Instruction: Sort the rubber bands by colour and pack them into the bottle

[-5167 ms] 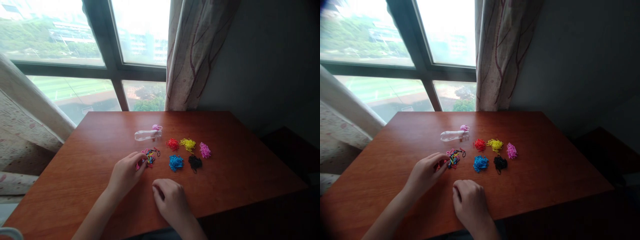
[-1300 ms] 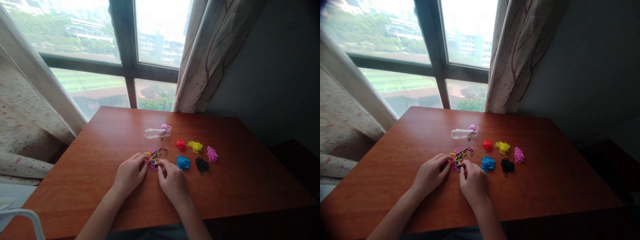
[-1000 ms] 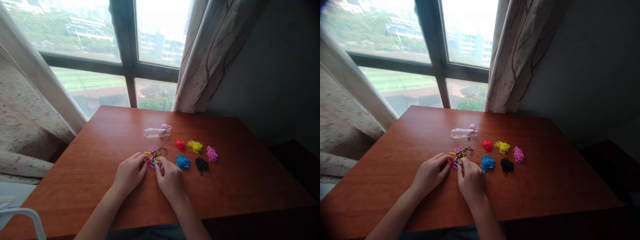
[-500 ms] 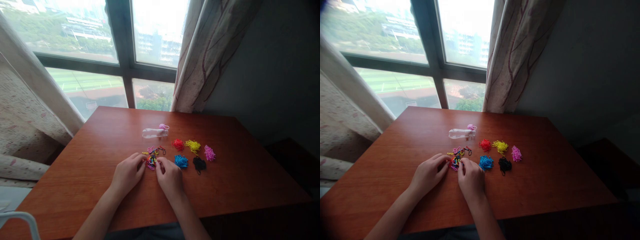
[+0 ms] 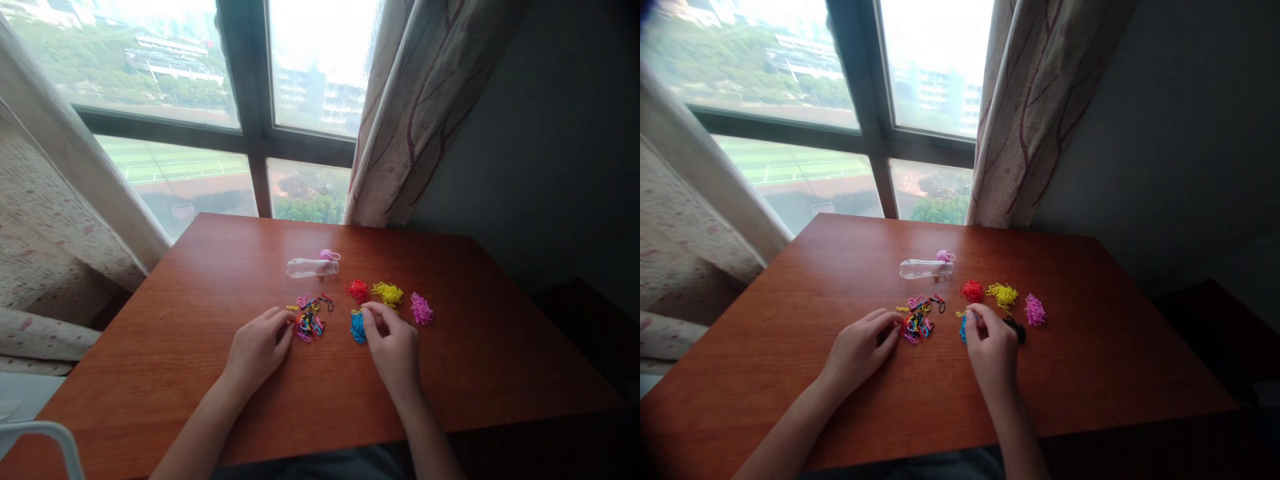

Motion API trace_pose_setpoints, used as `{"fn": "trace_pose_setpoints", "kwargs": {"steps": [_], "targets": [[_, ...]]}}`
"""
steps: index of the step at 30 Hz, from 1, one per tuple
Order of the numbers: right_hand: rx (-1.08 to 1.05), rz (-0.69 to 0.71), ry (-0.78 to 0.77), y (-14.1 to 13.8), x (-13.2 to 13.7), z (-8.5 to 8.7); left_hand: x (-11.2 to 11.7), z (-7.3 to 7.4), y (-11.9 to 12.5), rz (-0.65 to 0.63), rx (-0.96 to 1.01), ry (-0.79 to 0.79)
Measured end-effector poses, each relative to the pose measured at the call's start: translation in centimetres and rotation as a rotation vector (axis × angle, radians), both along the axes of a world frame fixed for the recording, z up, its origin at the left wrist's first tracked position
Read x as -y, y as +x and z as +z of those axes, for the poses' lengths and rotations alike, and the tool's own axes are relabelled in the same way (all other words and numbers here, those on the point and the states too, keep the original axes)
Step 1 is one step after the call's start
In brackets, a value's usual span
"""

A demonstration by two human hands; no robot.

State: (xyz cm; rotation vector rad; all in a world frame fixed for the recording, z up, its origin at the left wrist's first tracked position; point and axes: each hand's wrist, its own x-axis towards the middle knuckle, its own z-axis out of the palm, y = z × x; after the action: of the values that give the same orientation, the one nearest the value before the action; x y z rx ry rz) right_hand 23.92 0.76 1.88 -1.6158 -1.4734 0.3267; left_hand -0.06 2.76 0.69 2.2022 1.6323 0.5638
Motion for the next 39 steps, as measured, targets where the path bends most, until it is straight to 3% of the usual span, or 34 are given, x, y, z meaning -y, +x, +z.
{"fn": "trace_pose_setpoints", "kwargs": {"steps": [3,7,11,16,21,26,33,39], "targets": [[0.073,-0.138,-0.015,4.7,-2.0,0.2,0.0,0.1,0.1,-0.005,0.009,-0.011],[0.103,-0.144,-0.127,9.2,-4.6,-0.7,-0.1,0.1,0.1,-0.007,0.002,-0.018],[0.158,-0.124,-0.180,10.4,-5.8,-1.6,0.0,-0.1,0.0,0.004,0.007,-0.013],[0.182,-0.168,-0.173,10.1,-5.7,-1.4,0.0,-0.2,0.0,0.012,0.020,-0.009],[0.176,-0.167,-0.126,8.6,-4.4,-0.3,0.0,0.0,0.1,0.006,0.018,-0.011],[0.100,-0.011,-0.094,4.2,-2.1,0.0,0.0,-0.1,0.1,0.008,0.022,-0.003],[-0.007,0.224,-0.160,-2.4,1.0,-1.7,0.1,-0.2,0.0,0.005,0.010,0.003],[0.075,0.242,-0.194,-4.1,1.8,-3.2,-0.1,-0.2,0.2,0.013,0.003,-0.006]]}}
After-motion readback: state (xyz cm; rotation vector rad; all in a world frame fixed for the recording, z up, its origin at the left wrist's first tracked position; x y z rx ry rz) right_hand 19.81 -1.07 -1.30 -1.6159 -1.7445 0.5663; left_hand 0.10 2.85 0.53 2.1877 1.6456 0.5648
